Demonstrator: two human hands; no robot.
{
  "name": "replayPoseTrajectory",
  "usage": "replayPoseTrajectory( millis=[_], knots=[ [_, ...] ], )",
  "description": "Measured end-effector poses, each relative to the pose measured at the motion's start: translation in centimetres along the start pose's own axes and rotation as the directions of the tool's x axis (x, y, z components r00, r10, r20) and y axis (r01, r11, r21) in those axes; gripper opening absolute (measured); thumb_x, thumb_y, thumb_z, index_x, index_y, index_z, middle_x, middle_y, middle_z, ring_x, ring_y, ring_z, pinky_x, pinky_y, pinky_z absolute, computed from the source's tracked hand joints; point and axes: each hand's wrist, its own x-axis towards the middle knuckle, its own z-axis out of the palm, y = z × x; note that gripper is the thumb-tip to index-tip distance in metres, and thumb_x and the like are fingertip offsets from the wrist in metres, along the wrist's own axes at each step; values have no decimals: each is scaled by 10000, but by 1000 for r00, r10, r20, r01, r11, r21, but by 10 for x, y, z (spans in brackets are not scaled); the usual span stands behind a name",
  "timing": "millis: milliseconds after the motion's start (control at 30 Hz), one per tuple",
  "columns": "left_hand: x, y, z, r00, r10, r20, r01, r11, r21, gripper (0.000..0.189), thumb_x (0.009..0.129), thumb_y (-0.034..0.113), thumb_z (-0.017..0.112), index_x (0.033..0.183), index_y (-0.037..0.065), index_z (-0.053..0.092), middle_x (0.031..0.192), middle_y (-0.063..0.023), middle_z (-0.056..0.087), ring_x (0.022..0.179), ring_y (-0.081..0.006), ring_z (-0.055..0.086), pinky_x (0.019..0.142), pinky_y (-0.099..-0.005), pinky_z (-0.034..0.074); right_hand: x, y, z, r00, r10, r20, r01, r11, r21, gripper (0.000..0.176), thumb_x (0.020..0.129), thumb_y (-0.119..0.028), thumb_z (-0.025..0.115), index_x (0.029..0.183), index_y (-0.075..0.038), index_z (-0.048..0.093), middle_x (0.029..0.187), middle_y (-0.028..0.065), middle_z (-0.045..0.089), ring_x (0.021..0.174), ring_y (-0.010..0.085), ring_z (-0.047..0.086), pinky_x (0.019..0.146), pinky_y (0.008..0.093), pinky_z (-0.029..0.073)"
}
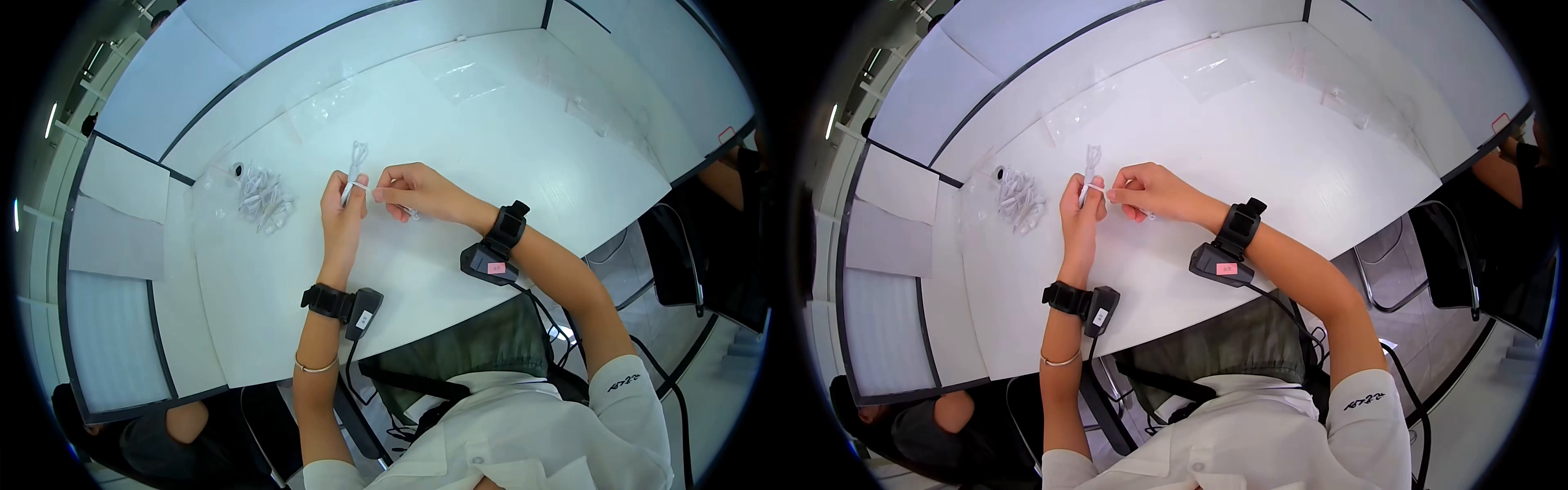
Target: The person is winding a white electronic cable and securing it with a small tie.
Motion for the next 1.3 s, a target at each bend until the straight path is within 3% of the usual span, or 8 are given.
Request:
replayPoseTrajectory(
  millis=[300, 500, 533, 767, 1100, 1233, 1267, 1300],
  knots=[
    [-1, 10, 5, 999, -15, 45, 17, 999, -51, 212, 909, 222, 567, 855, 65, 435, 613, 58, 366, 489, -8, 258, 436, -201, 192, 2, 6, -4, 999, -47, -9, 48, 999, 25, 202, 899, -243, 569, 843, -49, 573, 620, -2, 529, 555, 63, 471, 522, 214, 380],
    [-4, 10, 2, 985, -95, 147, 103, 993, -53, 240, 966, 303, 457, 855, 90, 452, 581, 78, 294, 474, -20, 211, 446, -211, 144, 1, 1, -3, 994, -101, 30, 100, 994, 48, 200, 903, -246, 562, 840, -55, 572, 611, -10, 518, 558, 60, 452, 531, 213, 374],
    [-5, 10, 3, 984, -113, 140, 129, 985, -113, 295, 950, 361, 484, 831, 93, 449, 563, 77, 307, 444, -12, 218, 410, -211, 154, 0, -1, -3, 994, -99, 39, 97, 994, 56, 212, 899, -251, 566, 835, -49, 566, 607, -3, 518, 554, 67, 450, 529, 219, 375],
    [-6, 11, 5, 989, -136, 52, 139, 988, -64, 324, 957, 373, 465, 777, 106, 430, 553, 86, 290, 437, -9, 215, 394, -205, 150, -3, -7, 0, 992, -122, 27, 120, 991, 65, 197, 908, -234, 552, 834, -51, 545, 604, -7, 515, 559, 66, 445, 540, 218, 369],
    [-10, 27, 13, 999, 0, -49, 8, 988, 154, 206, 966, 275, 435, 956, 75, 477, 554, 63, 316, 470, -15, 242, 436, -207, 194, -2, -5, -1, 982, -173, -71, 169, 984, -57, 165, 890, -191, 573, 839, -34, 562, 686, -9, 556, 620, 55, 447, 589, 212, 362],
    [-9, 27, 10, 1000, -3, 19, 0, 984, 180, 286, 965, 306, 437, 1069, 56, 526, 605, 19, 474, 494, -25, 421, 446, -181, 250, -3, -5, -1, 980, -181, -78, 177, 983, -53, 163, 892, -193, 572, 845, -37, 560, 686, -20, 554, 622, 42, 426, 576, 209, 341],
    [-10, 30, 9, 996, -81, 38, 75, 987, 143, 331, 964, 315, 435, 1106, 37, 546, 717, -16, 549, 626, -47, 533, 508, -184, 322, -3, -4, -1, 979, -189, -81, 185, 981, -52, 160, 892, -191, 571, 845, -39, 559, 683, -22, 551, 619, 41, 421, 570, 209, 336],
    [-8, 27, 7, 999, -25, 42, 17, 983, 185, 332, 964, 311, 436, 1101, 31, 550, 767, -20, 563, 674, -49, 540, 539, -192, 337, -2, -2, -1, 977, -197, -84, 193, 980, -52, 157, 891, -190, 571, 844, -40, 558, 680, -24, 547, 616, 40, 417, 565, 209, 332]
  ],
)
